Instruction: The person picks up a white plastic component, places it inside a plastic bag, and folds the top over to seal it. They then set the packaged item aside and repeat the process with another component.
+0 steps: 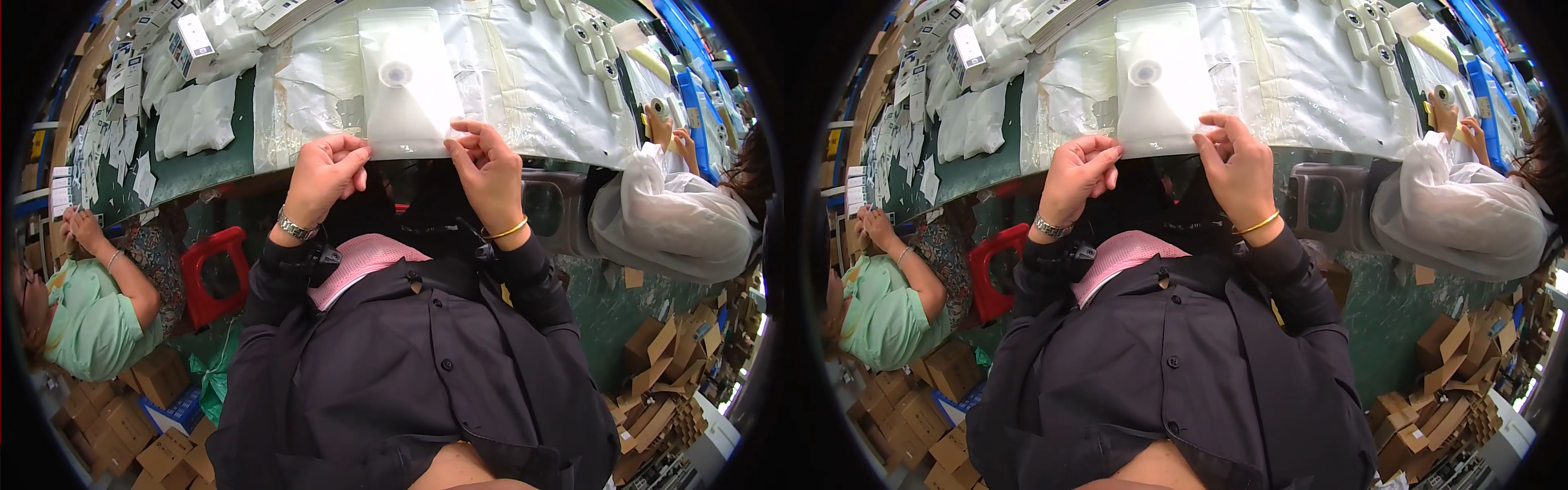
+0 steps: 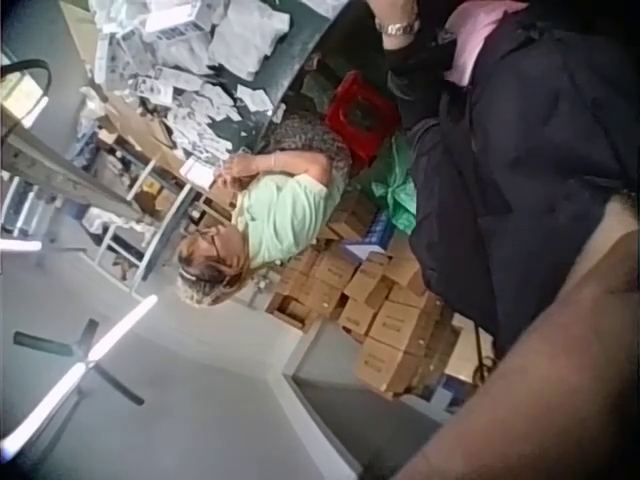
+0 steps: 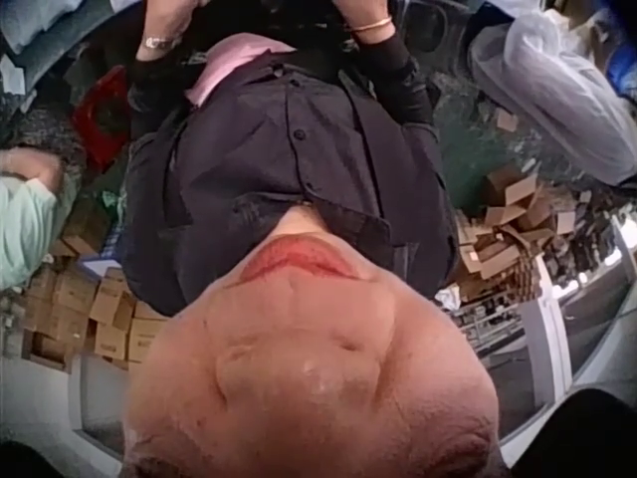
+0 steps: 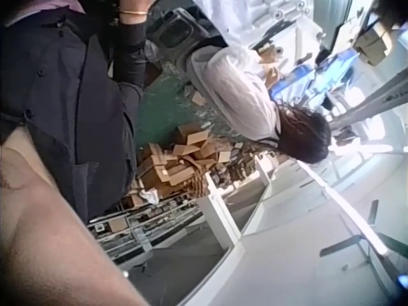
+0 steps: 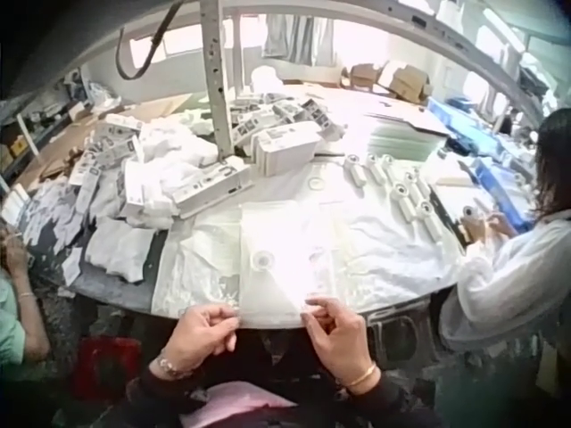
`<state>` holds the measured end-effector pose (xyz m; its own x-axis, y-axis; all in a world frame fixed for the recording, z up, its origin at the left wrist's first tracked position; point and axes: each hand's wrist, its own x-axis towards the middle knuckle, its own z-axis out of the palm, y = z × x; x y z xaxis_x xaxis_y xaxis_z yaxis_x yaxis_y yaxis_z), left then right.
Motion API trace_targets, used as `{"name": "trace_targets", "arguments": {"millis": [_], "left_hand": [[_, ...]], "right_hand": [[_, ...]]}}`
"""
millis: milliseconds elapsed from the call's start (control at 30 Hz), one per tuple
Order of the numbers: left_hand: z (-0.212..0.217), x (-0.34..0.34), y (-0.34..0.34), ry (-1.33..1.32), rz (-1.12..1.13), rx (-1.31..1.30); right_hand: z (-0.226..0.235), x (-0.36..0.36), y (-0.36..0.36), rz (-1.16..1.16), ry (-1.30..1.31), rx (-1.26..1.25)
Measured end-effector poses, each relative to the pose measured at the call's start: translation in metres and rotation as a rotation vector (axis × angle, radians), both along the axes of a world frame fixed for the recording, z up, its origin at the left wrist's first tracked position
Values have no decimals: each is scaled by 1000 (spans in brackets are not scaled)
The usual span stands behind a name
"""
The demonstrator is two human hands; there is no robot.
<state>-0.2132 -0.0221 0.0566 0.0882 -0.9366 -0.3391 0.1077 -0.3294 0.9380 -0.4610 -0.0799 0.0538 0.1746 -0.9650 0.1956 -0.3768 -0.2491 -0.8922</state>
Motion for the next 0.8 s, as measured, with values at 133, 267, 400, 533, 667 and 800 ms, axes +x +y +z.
{"name": "trace_targets", "arguments": {"millis": [133, 267, 400, 533, 667, 800], "left_hand": [[9, 2, 1, 62, 25, 14], [11, 0, -10, 94, 37, 69], [2, -4, -9, 47, 32, 10], [0, -3, -9, 70, 18, 17], [-2, -1, -7, 79, -3, 9], [-2, 1, -6, 81, -28, -5]], "right_hand": [[9, -8, 10, 32, 125, -43], [24, 0, 8, 129, 194, -244], [23, 18, 0, 259, 158, -386], [22, 35, -5, 345, 163, -417], [18, 48, -8, 387, 191, -398], [16, 54, -10, 397, 231, -361]]}}
